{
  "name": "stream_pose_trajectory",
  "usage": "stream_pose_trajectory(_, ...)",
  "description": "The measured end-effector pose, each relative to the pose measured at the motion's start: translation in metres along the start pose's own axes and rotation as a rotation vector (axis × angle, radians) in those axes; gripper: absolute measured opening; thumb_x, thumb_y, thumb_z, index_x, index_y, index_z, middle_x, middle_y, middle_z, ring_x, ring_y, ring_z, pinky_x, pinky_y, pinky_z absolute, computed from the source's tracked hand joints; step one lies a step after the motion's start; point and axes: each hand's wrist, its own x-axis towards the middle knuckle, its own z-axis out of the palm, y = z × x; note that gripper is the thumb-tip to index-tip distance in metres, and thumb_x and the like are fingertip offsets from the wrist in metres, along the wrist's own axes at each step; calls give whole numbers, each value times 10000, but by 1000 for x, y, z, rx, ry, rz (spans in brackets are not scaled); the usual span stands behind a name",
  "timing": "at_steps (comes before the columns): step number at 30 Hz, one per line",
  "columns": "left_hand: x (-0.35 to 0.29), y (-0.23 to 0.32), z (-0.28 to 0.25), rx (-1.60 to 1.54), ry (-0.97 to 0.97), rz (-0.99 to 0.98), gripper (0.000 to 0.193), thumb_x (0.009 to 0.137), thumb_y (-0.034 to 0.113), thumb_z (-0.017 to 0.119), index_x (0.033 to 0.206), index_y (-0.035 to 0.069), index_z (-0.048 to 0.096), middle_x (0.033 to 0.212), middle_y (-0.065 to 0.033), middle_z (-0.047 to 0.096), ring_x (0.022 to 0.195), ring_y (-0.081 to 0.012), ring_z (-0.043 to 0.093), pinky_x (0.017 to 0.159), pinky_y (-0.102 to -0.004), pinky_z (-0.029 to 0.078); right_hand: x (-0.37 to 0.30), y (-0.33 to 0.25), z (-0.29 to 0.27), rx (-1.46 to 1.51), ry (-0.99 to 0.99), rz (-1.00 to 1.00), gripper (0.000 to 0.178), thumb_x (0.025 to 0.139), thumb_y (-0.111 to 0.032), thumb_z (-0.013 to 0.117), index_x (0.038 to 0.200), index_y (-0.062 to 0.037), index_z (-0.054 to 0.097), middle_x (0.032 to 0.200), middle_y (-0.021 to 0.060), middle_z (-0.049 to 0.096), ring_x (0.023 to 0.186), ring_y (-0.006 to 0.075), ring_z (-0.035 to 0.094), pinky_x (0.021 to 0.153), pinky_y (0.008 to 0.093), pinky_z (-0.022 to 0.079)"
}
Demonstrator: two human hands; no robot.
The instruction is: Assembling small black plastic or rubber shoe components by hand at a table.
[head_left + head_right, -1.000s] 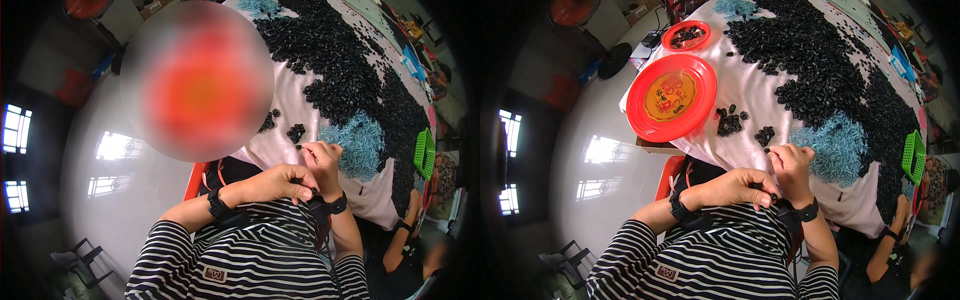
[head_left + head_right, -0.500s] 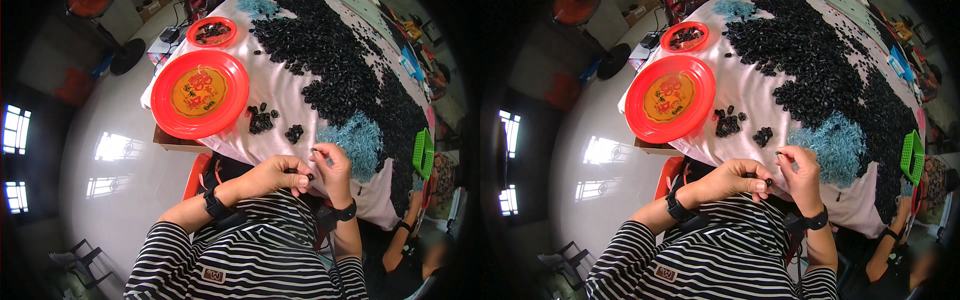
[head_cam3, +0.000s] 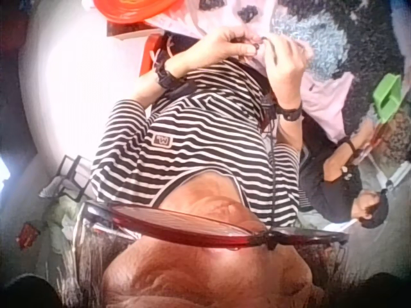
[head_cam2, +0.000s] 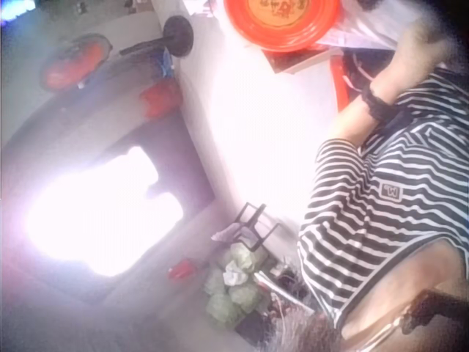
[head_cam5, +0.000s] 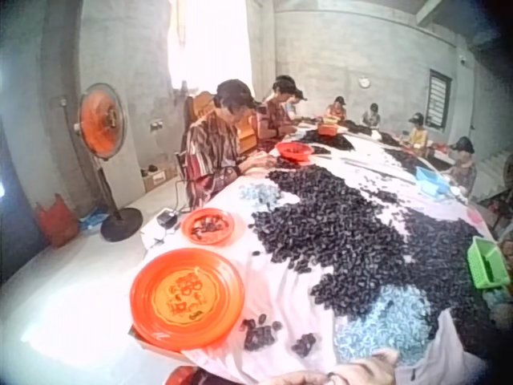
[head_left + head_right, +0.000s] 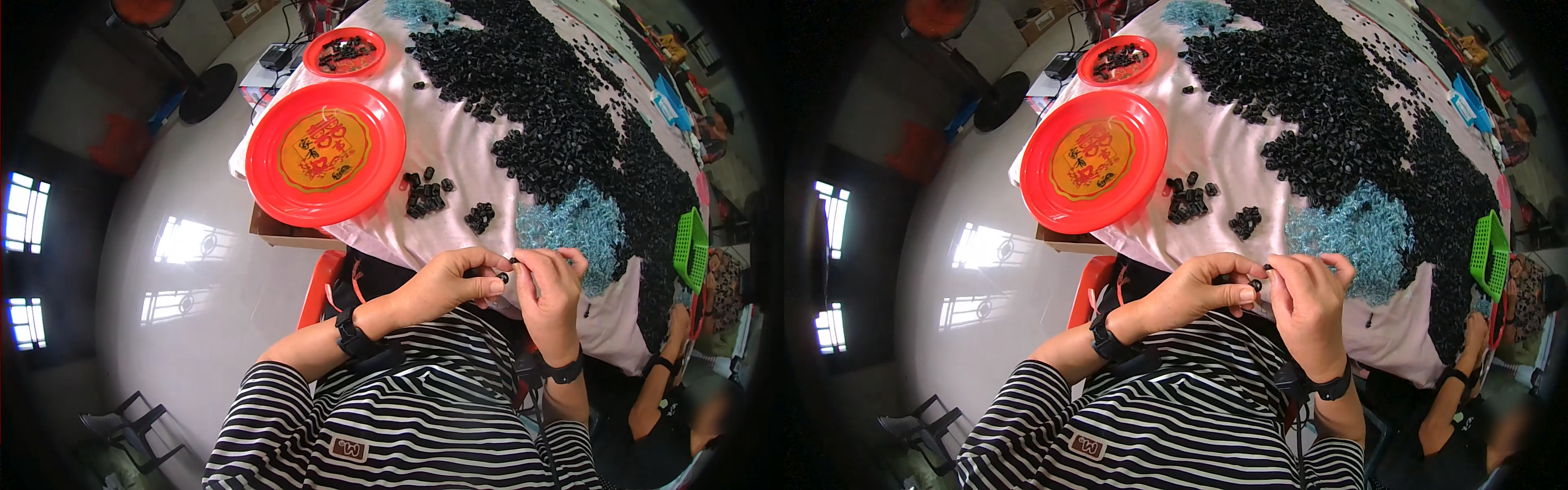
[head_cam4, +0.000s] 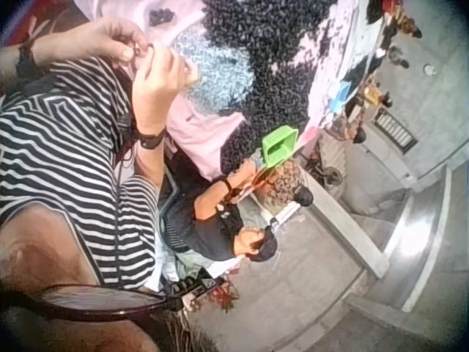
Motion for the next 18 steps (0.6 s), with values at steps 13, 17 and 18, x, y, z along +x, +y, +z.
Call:
stream_pose_trajectory(13, 0, 1, -3, 19, -15, 17, 399, 972, 151, 668, 1320, -14, 564, 915, -19, 634, 805, -95, 629, 747, -237, 537, 1, -4, -2, 92, 30, 39, 246, 813, 44, 704, 1026, -74, 668, 913, 45, 671, 853, 207, 642, 918, 378, 389)
stream_pose_trajectory(17, -1, 4, -1, -47, 11, -42, 319, 974, 157, 665, 1251, 11, 600, 980, -33, 660, 842, -101, 636, 775, -247, 544, -6, -2, -5, 391, 55, 277, 224, 823, 58, 689, 1018, -52, 674, 931, 68, 659, 865, 215, 616, 873, 337, 426)
stream_pose_trajectory(18, -2, 4, -1, -49, 11, -43, 319, 974, 157, 665, 1251, 11, 600, 980, -33, 660, 842, -101, 636, 775, -247, 544, -6, -2, -6, 390, 54, 277, 224, 823, 58, 689, 1018, -52, 674, 931, 68, 659, 865, 215, 616, 873, 337, 426)
